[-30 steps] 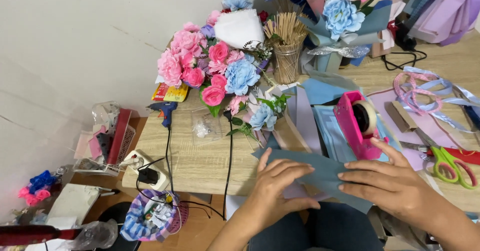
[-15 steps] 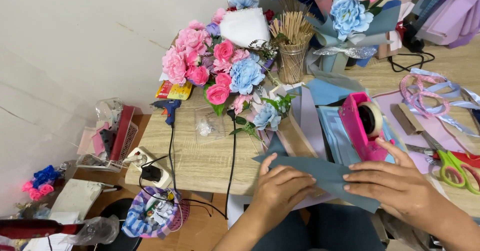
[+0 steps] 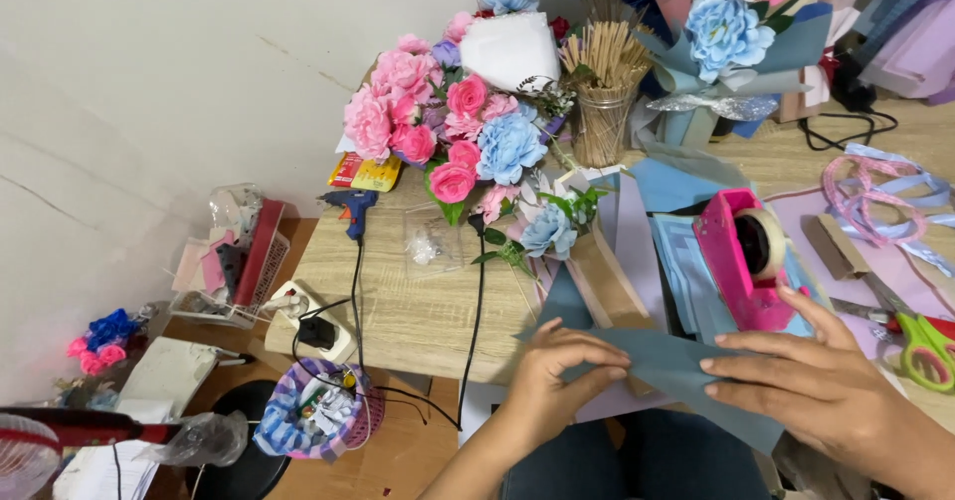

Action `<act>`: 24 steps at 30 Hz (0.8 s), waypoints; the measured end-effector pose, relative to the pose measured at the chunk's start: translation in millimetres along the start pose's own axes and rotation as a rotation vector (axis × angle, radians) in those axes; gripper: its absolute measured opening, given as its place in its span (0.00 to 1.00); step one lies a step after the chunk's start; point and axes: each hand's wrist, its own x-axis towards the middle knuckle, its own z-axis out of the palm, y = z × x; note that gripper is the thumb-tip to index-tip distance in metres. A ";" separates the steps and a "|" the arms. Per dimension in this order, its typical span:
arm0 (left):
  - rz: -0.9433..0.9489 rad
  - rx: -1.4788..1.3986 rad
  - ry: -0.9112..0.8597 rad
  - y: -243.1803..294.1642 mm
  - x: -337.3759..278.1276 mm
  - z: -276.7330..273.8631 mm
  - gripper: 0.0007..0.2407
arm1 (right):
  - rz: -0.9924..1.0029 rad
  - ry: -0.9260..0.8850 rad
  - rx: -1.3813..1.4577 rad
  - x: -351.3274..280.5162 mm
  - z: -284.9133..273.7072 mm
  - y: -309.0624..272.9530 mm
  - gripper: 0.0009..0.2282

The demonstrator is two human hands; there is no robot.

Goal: The person folds a sheet of blue paper and cuts it with scissors. They then wrap the paper around a small bouquet of artificial flowers and secure it with tape.

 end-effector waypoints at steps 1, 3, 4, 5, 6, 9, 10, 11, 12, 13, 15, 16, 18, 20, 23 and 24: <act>-0.028 -0.150 0.004 2.0 1.6 -0.8 0.02 | 0.000 -0.022 -0.045 0.1 -2.5 -2.4 0.15; -0.059 -0.289 0.027 5.2 1.3 -2.7 0.01 | -0.019 -0.043 -0.079 3.3 -6.1 -10.4 0.16; -0.247 -0.411 0.013 5.9 0.0 -3.3 0.01 | 0.008 -0.061 -0.095 5.8 -7.7 -16.0 0.15; -0.435 -0.535 0.002 6.5 -1.2 -4.0 0.02 | 0.036 -0.080 -0.110 8.3 -9.4 -21.6 0.14; -0.436 -0.529 0.021 4.8 -2.5 -3.0 0.02 | 0.018 -0.079 -0.102 9.0 -6.9 -21.3 0.14; -0.540 -0.565 0.091 -1.3 -6.5 -0.3 0.02 | -0.074 -0.033 -0.117 4.5 4.5 -12.1 0.13; -0.546 -0.589 0.124 -3.6 -7.6 0.7 0.03 | -0.163 -0.036 -0.150 -1.2 10.5 -3.6 0.15; -0.551 -0.614 0.158 -6.2 -8.5 1.8 0.03 | -0.252 -0.037 -0.183 -6.8 16.8 5.3 0.18; -0.552 -0.614 0.169 -11.2 -9.0 2.5 0.03 | -0.261 -0.039 -0.178 -6.8 16.6 9.7 0.18; -0.570 -0.623 0.222 -16.5 -9.3 3.3 0.04 | -0.318 -0.060 -0.209 -6.9 16.6 14.4 0.15; -0.587 -0.633 0.279 -23.4 -7.8 1.7 0.04 | -0.380 -0.082 -0.240 -7.4 18.6 21.0 0.15; -0.602 -0.645 0.295 -24.7 -6.9 -0.5 0.05 | -0.360 -0.092 -0.204 -8.2 20.6 22.4 0.15; -0.614 -0.657 0.314 -33.2 -5.3 -3.6 0.06 | -0.343 -0.102 -0.170 -12.4 26.2 27.2 0.16; -0.605 -0.686 0.429 -47.6 -3.7 -5.3 0.06 | -0.265 -0.124 -0.113 -19.5 33.0 34.0 0.17; -0.628 -0.652 0.605 -39.1 10.3 -41.9 0.04 | -0.247 -0.146 -0.110 -52.7 50.9 66.9 0.18; -0.626 -0.652 0.607 -49.4 15.4 -57.2 0.04 | -0.249 -0.146 -0.111 -45.6 42.7 61.0 0.18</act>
